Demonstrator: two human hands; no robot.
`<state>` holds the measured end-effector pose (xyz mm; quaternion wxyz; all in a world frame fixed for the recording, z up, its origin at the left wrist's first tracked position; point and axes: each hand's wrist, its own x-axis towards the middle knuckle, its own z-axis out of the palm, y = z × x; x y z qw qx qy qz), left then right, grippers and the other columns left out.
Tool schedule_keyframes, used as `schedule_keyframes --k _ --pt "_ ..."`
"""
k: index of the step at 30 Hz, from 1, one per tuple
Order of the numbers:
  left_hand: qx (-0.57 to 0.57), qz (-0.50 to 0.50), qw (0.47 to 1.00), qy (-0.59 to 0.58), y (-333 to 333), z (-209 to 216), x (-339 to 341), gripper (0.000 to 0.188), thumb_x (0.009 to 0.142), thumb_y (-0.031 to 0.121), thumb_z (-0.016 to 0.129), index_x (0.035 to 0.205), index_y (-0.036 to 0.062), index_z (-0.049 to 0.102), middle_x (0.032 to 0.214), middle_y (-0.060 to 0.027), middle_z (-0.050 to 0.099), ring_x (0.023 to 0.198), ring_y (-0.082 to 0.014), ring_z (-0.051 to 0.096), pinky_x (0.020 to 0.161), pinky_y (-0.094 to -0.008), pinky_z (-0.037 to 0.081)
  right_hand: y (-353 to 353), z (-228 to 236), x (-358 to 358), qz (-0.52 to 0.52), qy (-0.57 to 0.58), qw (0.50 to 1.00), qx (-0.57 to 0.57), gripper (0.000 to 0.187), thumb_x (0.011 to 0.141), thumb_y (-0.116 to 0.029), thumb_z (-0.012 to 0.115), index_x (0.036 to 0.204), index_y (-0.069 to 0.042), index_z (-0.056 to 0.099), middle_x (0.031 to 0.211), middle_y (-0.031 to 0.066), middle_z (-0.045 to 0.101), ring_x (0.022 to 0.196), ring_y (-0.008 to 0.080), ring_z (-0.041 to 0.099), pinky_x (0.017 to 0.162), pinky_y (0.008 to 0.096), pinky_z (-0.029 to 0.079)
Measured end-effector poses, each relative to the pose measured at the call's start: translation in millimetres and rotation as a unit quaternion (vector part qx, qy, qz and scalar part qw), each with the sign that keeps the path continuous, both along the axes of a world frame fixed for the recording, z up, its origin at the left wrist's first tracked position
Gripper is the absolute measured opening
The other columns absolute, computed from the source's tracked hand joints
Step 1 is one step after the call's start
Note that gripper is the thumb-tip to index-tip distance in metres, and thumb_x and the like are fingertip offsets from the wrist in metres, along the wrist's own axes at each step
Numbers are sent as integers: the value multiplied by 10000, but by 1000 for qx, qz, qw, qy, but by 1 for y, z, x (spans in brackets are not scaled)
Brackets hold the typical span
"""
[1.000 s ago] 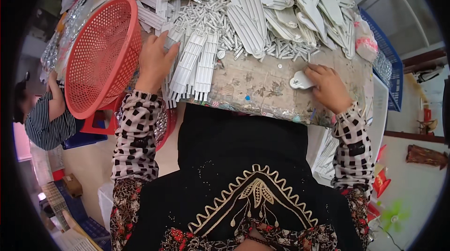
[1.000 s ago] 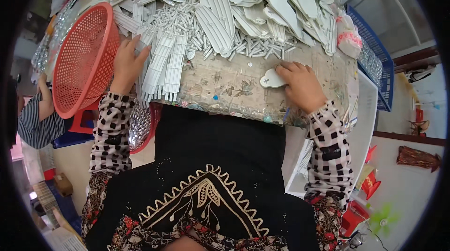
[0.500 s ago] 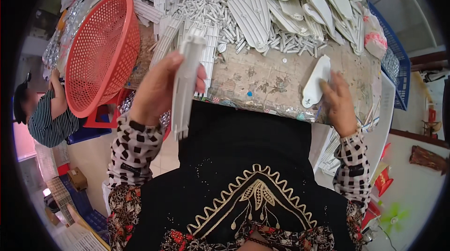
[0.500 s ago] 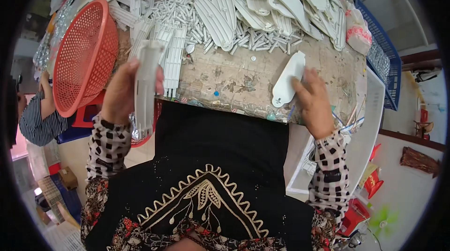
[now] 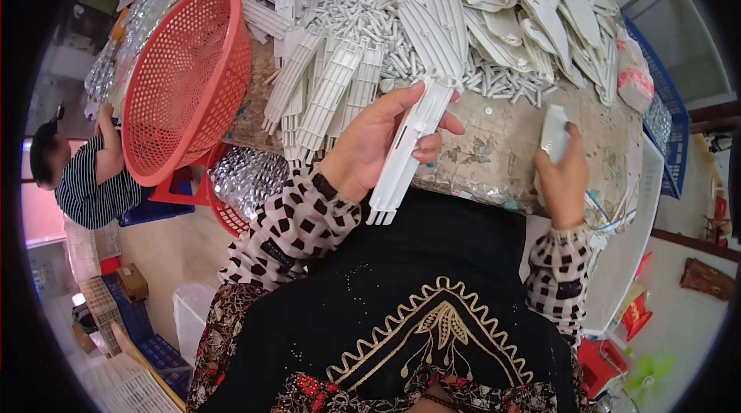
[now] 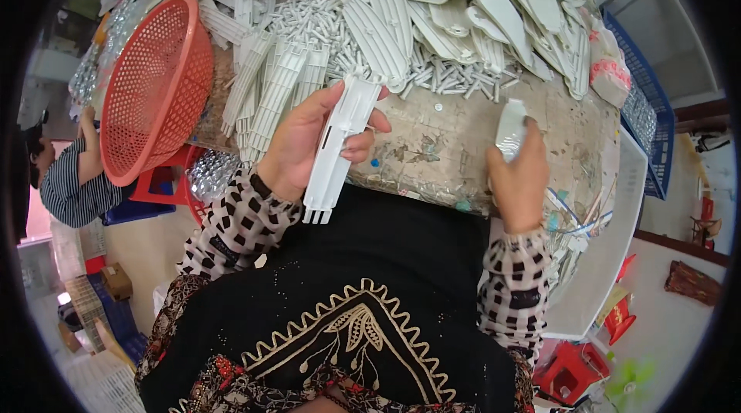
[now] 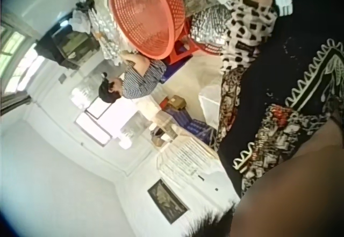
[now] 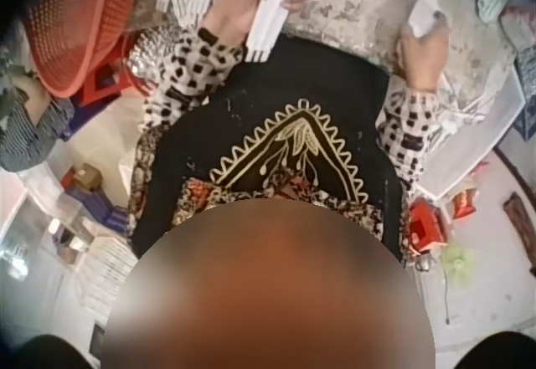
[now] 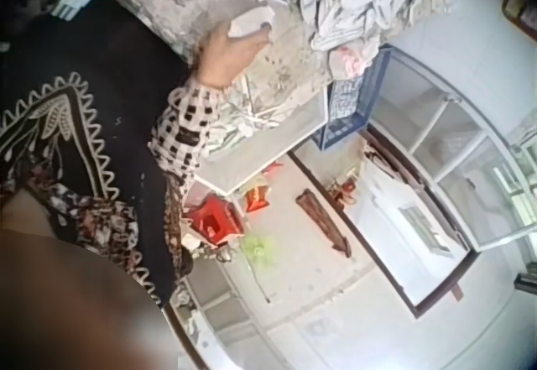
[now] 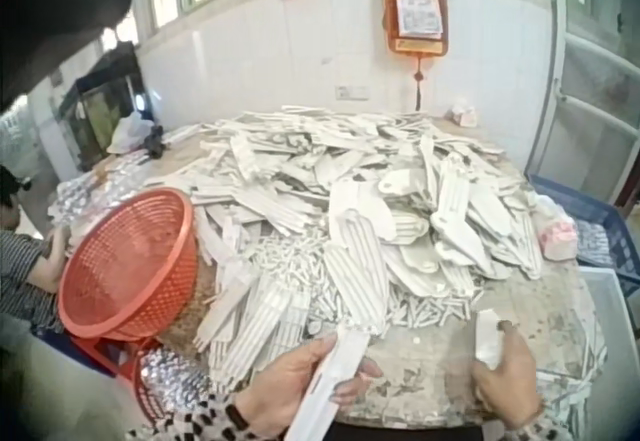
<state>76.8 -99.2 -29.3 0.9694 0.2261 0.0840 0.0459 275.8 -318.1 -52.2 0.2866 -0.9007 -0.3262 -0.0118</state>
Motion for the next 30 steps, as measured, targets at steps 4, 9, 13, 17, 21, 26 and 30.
schedule_keyframes --k 4,9,13,17,21,26,30 --pt "-7 35 999 5 -6 0 3 462 1008 370 444 1262 -13 497 967 -157 639 667 -134 525 579 -254 448 -9 -4 -13 82 32 991 97 656 772 -177 651 1337 73 427 1264 249 533 1149 371 538 966 397 426" --pt "-46 20 999 -20 -7 -9 12 451 1005 369 458 1258 -2 506 952 -131 642 693 -134 561 607 -261 473 -9 0 -39 67 2 996 -61 674 826 -196 661 1386 53 381 1077 124 580 970 225 569 821 366 459" --pt "47 35 997 -41 -18 -6 12 416 982 315 530 1278 24 501 981 -110 636 760 -144 588 673 -270 492 7 35 -77 247 267 908 208 658 915 -169 523 1481 15 242 1128 66 503 831 105 473 729 225 428" --pt "113 121 986 -35 -40 9 13 437 949 263 601 1310 44 485 1105 -88 610 950 -141 576 803 -268 476 22 42 -90 314 241 902 174 632 928 -171 468 1478 30 233 1219 110 474 880 127 481 792 250 427" --pt "193 126 971 -55 -43 13 8 552 925 197 627 1400 37 397 1254 -124 582 1182 -222 554 1037 -375 416 24 33 -88 356 122 903 206 590 907 -139 575 1414 38 331 1032 173 474 859 290 489 765 352 436" --pt "246 94 963 -51 -43 19 5 574 921 174 632 1411 14 378 1318 -168 545 1226 -244 527 1081 -380 365 24 31 -90 350 101 906 216 602 896 -129 591 1418 27 335 997 171 456 814 294 485 707 353 437" --pt "264 94 960 -30 -47 22 -1 615 915 144 637 1436 -6 347 1331 -149 540 1228 -218 522 1077 -372 366 23 37 -98 324 49 929 174 673 879 -126 616 1465 -18 305 1002 171 463 800 304 527 668 361 460"
